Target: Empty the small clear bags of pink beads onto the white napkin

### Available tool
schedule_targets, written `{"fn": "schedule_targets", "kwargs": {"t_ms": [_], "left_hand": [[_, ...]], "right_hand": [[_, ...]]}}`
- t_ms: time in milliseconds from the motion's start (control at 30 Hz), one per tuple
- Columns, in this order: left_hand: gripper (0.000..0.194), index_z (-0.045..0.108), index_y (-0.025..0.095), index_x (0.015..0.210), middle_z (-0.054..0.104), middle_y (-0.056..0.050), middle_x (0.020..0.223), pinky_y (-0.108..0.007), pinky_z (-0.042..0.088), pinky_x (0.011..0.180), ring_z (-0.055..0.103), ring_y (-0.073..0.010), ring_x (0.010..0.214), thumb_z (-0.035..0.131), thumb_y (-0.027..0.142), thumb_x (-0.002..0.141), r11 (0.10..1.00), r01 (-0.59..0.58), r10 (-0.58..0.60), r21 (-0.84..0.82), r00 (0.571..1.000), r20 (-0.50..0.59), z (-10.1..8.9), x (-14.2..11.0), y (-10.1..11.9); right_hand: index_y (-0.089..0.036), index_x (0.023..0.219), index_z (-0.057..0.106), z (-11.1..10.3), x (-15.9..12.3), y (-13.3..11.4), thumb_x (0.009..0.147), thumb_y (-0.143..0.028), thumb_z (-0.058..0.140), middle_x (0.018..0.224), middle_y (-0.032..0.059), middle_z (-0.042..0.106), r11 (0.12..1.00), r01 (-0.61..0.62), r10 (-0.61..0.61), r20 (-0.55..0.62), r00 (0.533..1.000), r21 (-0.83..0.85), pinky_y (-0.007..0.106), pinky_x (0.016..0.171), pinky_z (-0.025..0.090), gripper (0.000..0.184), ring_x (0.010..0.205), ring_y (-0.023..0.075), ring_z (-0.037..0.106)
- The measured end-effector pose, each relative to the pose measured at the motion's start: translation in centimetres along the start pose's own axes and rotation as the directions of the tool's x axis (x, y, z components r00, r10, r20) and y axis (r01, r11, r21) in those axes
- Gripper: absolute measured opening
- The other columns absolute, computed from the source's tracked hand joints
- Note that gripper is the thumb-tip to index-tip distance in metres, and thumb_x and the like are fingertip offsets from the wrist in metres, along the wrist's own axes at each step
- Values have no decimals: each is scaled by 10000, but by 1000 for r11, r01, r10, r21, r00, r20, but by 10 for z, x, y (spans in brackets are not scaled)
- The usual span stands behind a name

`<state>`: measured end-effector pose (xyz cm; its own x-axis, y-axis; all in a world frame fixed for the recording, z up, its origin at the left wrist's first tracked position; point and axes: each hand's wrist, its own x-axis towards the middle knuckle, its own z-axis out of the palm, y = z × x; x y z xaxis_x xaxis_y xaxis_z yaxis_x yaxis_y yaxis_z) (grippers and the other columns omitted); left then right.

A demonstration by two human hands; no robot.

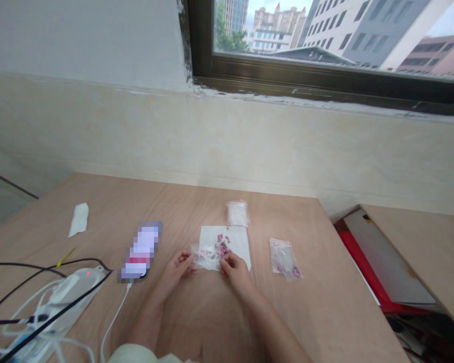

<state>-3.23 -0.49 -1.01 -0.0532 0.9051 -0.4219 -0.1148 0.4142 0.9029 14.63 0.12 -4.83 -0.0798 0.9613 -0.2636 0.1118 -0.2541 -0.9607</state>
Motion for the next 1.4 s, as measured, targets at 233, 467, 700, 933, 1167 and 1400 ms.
{"fn": "schedule_targets", "kwargs": {"t_ms": [233, 467, 700, 933, 1167, 1400], "left_hand": [[337, 470, 158, 706, 474, 87, 490, -174, 379, 355, 443, -55, 360, 627, 424, 570, 996, -56, 55, 74, 998, 3, 2, 1, 3], [302, 444, 157, 700, 457, 88, 504, -154, 375, 335, 433, -43, 369, 576, 418, 626, 987, -118, 112, 110, 992, 60, 9, 6, 5], [297, 442, 161, 712, 438, 83, 548, -142, 364, 303, 434, -41, 385, 578, 408, 620, 986, -155, 153, 67, 987, 46, 21, 10, 14], [264, 429, 164, 705, 421, 94, 490, -133, 350, 297, 412, -40, 363, 553, 391, 654, 975, -199, 191, 97, 978, 86, 26, 12, 17], [268, 422, 165, 712, 426, 90, 479, -143, 346, 304, 405, -46, 356, 543, 400, 666, 967, -227, 215, 114, 970, 113, 31, 13, 23], [199, 486, 163, 733, 520, 34, 626, -186, 415, 488, 498, -81, 531, 541, 350, 696, 955, -198, 121, 220, 939, 322, 21, -10, 27]], "right_hand": [[-163, 617, 465, 0, 1, -1, 663, -390, 495, 489, -43, 470, 996, -54, 53, 21, 998, 74, 213, 436, 313, 233, 424, 84, 409], [-162, 629, 463, 0, 1, -3, 623, -442, 533, 492, -45, 495, 975, -120, 114, 44, 993, 185, 206, 415, 309, 289, 398, 72, 409], [-174, 603, 450, 0, 5, -5, 525, -521, 587, 465, -43, 510, 945, -203, 195, 55, 979, 258, 209, 406, 325, 382, 388, 79, 436], [-176, 593, 454, -1, 7, -3, 517, -526, 593, 459, -36, 523, 934, -185, 176, 58, 983, 304, 213, 393, 335, 384, 373, 81, 448], [-166, 604, 455, -2, 6, -6, 516, -514, 605, 465, -30, 529, 921, -180, 168, 63, 984, 346, 204, 368, 320, 389, 363, 79, 445], [-165, 654, 493, -16, -1, -21, 581, -445, 589, 576, -15, 509, 932, -55, 92, -87, 992, 359, 224, 415, 381, 305, 503, 112, 477]]}}
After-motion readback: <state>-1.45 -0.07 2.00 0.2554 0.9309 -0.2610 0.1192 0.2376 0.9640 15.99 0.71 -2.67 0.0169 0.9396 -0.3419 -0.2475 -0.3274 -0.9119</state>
